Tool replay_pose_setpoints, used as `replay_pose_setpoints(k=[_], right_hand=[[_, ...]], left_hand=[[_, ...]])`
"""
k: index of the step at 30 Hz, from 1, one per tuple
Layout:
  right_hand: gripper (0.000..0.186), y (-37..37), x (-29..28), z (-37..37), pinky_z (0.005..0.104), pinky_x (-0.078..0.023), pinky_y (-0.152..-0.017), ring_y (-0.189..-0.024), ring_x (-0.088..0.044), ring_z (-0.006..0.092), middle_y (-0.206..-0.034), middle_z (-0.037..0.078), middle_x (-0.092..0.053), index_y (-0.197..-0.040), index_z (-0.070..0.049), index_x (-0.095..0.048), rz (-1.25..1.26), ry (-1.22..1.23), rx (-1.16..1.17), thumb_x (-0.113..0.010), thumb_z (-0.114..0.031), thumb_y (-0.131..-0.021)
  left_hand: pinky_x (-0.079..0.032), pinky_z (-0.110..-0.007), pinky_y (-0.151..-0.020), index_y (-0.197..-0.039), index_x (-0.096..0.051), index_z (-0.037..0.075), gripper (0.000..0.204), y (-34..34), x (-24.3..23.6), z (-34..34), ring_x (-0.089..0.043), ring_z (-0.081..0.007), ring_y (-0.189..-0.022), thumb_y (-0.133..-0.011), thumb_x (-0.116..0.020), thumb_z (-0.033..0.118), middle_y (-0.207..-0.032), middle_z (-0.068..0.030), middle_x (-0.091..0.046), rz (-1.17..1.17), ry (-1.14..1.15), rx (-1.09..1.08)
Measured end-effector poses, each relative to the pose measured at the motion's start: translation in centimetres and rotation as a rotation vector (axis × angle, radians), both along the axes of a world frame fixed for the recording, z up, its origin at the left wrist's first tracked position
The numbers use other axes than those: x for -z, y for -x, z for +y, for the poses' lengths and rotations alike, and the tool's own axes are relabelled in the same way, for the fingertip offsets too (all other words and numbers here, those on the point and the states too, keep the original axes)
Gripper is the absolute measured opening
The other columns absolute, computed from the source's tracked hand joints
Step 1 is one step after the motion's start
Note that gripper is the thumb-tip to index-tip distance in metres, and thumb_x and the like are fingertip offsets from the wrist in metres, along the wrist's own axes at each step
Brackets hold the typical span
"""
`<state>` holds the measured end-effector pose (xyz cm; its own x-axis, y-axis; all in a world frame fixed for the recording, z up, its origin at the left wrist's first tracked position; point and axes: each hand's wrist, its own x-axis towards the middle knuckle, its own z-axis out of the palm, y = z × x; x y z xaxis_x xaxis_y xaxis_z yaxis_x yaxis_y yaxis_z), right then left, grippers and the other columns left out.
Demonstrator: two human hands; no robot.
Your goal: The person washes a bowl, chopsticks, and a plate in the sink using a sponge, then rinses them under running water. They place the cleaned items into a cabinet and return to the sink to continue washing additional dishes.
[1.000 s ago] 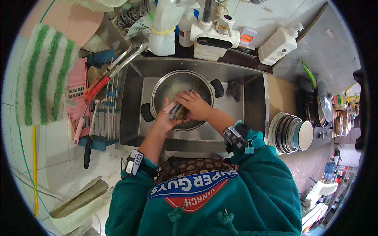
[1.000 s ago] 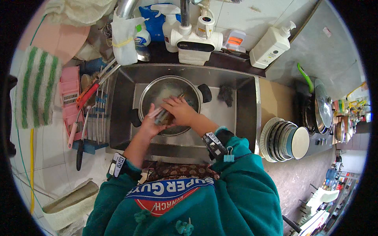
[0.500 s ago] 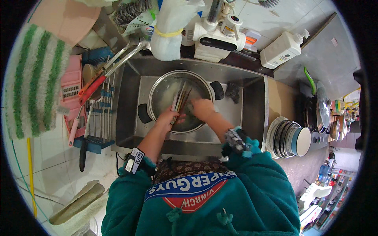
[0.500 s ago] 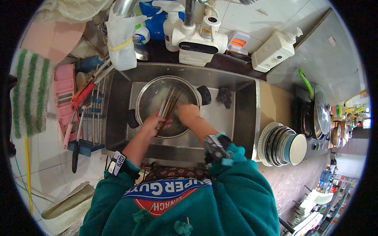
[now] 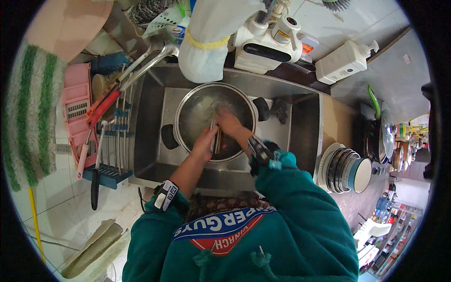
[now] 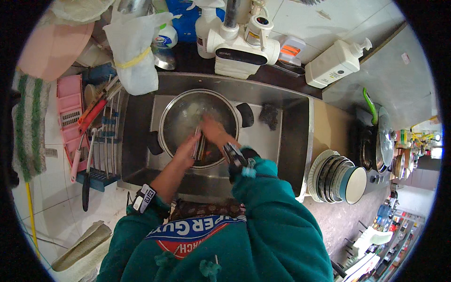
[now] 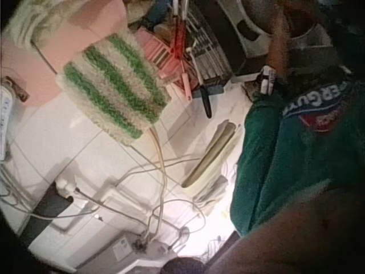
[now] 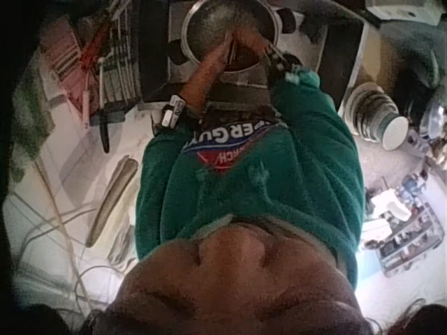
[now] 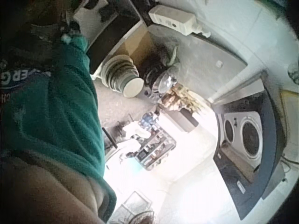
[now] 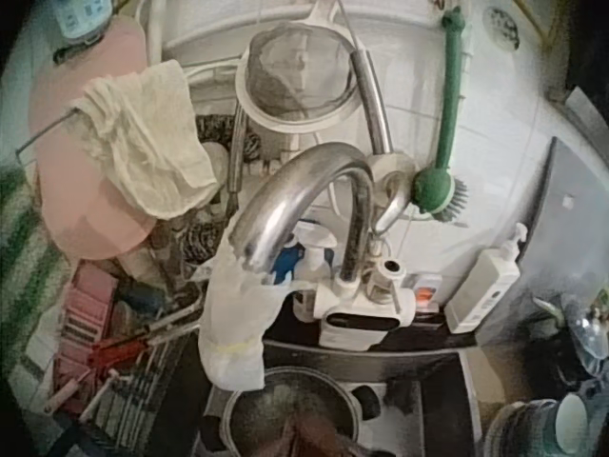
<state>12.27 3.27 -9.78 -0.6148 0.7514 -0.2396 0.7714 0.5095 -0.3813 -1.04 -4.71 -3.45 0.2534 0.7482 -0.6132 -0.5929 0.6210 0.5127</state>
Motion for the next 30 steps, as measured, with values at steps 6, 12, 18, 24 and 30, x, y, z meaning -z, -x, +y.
replay_pose_setpoints(k=[6, 12, 18, 24, 30], right_hand=[[0.034, -1.6, -2.2, 2.9, 0.0402, -0.043, -0.087, -0.101, -0.054, 0.0323, -0.112, 0.018, -0.056, -0.117, -0.001, -0.049, 0.301, 0.218, 0.689, -0.046, -0.01, -0.084], [0.036, 0.4, -10.3, -7.4, 0.0457, -0.033, -0.099, -0.121, -0.038, 0.0359, -0.13, 0.015, -0.042, -0.119, -0.005, -0.05, 0.567, -0.006, 0.216, -0.05, -0.018, -0.085], [0.03, 1.2, -2.8, -1.3, 0.0453, -0.038, -0.095, -0.115, -0.043, 0.0376, -0.128, 0.017, -0.044, -0.113, -0.006, -0.055, -0.006, -0.123, -0.024, -0.046, -0.014, -0.085], [0.023, 0.7, -4.2, 3.4, 0.0403, -0.046, -0.077, -0.092, -0.057, 0.0349, -0.1, 0.022, -0.056, -0.098, 0.0, -0.06, 0.396, 0.16, 0.726, -0.047, -0.015, -0.087], [0.04, 0.9, -10.4, -6.6, 0.0421, -0.036, -0.098, -0.12, -0.04, 0.0362, -0.128, 0.016, -0.045, -0.121, -0.003, -0.047, 0.629, 0.003, 0.108, -0.051, -0.018, -0.084]], left_hand=[[-0.052, -0.034, -0.065, -0.113, -0.047, 0.006, 0.031, 0.6, 0.7, 0.3, -0.06, -0.0214, -0.083, -0.085, -0.053, 0.016, -0.101, -0.0118, -0.058, 0.183, 0.078, 0.286], [-0.048, -0.043, -0.076, -0.118, -0.047, 0.009, 0.043, 0.9, -2.0, -0.2, -0.057, -0.0239, -0.095, -0.088, -0.051, 0.04, -0.11, -0.009, -0.056, -0.128, 0.245, -0.241], [-0.049, -0.038, -0.073, -0.12, -0.046, 0.008, 0.045, 0.3, -1.2, -0.2, -0.057, -0.0235, -0.096, -0.088, -0.053, 0.038, -0.114, -0.0097, -0.054, -0.022, 0.217, -0.069], [-0.051, -0.037, -0.066, -0.109, -0.045, 0.006, 0.031, 0.6, 0.1, 0.0, -0.06, -0.0224, -0.085, -0.087, -0.054, 0.025, -0.097, -0.0094, -0.059, 0.197, 0.131, 0.175], [-0.048, -0.036, -0.074, -0.111, -0.048, 0.009, 0.043, 1.0, -1.7, -0.6, -0.06, -0.0211, -0.087, -0.088, -0.049, 0.044, -0.099, -0.0081, -0.059, -0.145, 0.22, -0.205]])
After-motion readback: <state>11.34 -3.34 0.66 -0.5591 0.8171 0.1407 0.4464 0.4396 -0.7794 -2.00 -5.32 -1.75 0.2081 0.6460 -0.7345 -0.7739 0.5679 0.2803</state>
